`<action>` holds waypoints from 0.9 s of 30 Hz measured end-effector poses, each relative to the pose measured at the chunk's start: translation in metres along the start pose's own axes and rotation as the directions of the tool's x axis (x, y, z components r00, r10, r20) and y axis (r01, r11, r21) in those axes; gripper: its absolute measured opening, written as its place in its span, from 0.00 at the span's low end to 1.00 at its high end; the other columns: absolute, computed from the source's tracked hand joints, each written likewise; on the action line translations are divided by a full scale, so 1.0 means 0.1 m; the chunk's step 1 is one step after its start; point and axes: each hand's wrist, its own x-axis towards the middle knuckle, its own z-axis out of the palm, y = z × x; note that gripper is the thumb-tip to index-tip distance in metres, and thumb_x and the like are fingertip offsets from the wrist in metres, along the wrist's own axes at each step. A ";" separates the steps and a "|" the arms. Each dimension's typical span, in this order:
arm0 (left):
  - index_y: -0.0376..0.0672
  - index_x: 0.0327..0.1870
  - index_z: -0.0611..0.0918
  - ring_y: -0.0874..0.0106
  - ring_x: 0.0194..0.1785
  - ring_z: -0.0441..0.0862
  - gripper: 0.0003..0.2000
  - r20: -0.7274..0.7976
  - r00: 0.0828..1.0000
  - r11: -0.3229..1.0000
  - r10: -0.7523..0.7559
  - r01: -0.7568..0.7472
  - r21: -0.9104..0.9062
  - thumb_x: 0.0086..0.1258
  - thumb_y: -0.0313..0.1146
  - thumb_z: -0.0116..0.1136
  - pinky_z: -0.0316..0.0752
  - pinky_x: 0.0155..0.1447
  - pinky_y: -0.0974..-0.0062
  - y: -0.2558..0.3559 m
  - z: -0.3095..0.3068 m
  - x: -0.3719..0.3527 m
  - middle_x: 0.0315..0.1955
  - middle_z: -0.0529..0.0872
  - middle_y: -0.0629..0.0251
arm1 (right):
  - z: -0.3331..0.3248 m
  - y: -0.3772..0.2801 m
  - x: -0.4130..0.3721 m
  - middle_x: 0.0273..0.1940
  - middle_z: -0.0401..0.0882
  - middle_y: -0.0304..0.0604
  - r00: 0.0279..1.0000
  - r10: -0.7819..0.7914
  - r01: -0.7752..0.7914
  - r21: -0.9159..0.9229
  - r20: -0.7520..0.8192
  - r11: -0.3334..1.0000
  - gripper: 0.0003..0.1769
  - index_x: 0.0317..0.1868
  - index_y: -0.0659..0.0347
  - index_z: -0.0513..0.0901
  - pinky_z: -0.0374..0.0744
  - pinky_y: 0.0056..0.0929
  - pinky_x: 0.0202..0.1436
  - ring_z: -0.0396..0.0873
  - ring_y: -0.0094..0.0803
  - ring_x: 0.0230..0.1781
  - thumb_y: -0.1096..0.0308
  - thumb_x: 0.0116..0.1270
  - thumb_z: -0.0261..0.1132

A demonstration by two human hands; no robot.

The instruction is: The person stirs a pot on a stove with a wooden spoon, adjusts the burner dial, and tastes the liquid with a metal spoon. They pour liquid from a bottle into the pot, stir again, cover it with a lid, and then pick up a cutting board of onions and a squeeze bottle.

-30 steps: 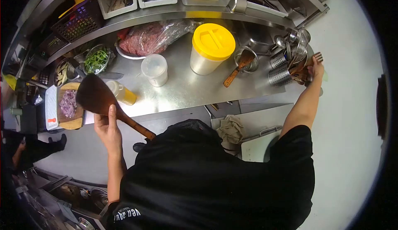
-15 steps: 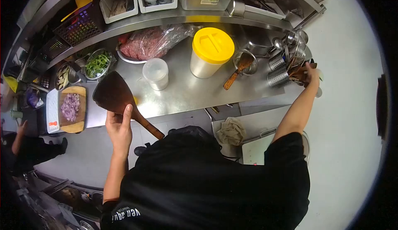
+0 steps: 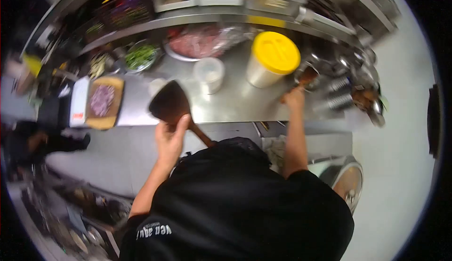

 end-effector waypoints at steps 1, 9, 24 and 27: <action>0.35 0.44 0.81 0.80 0.40 0.79 0.08 -0.001 1.000 0.999 0.023 -0.023 0.022 0.68 0.27 0.63 0.76 0.46 0.78 0.02 0.00 -0.02 0.37 0.84 0.66 | -0.13 0.04 0.01 0.46 0.80 0.69 0.997 -0.054 0.058 0.091 -0.056 0.994 0.40 0.59 0.75 0.63 0.78 0.45 0.53 0.80 0.59 0.49 0.62 0.51 0.69; 0.36 0.47 0.79 0.80 0.40 0.79 0.12 -0.025 0.999 0.999 -0.035 0.034 -0.027 0.67 0.30 0.65 0.75 0.43 0.79 -0.09 -0.04 -0.04 0.37 0.84 0.68 | -0.06 0.07 0.13 0.60 0.70 0.69 0.997 -0.024 0.012 -0.169 -0.074 0.986 0.60 0.75 0.67 0.48 0.69 0.45 0.65 0.70 0.57 0.63 0.33 0.56 0.65; 0.36 0.51 0.76 0.68 0.39 0.81 0.15 -0.007 0.978 0.974 0.210 -0.209 0.089 0.69 0.34 0.61 0.76 0.41 0.72 0.06 0.12 0.28 0.37 0.82 0.58 | -0.06 -1.89 -2.12 0.50 0.79 0.45 0.098 -0.953 0.785 0.567 0.286 0.250 0.33 0.60 0.65 0.73 0.76 0.32 0.53 0.78 0.31 0.50 0.60 0.57 0.74; 0.35 0.51 0.75 0.66 0.39 0.82 0.15 0.028 0.993 0.990 0.112 -0.114 0.083 0.69 0.33 0.62 0.77 0.41 0.71 0.13 0.03 0.22 0.38 0.82 0.57 | 0.37 -1.86 -2.25 0.36 0.82 0.43 0.160 -0.810 0.239 0.774 0.564 0.586 0.23 0.49 0.67 0.78 0.78 0.30 0.38 0.80 0.28 0.35 0.58 0.62 0.71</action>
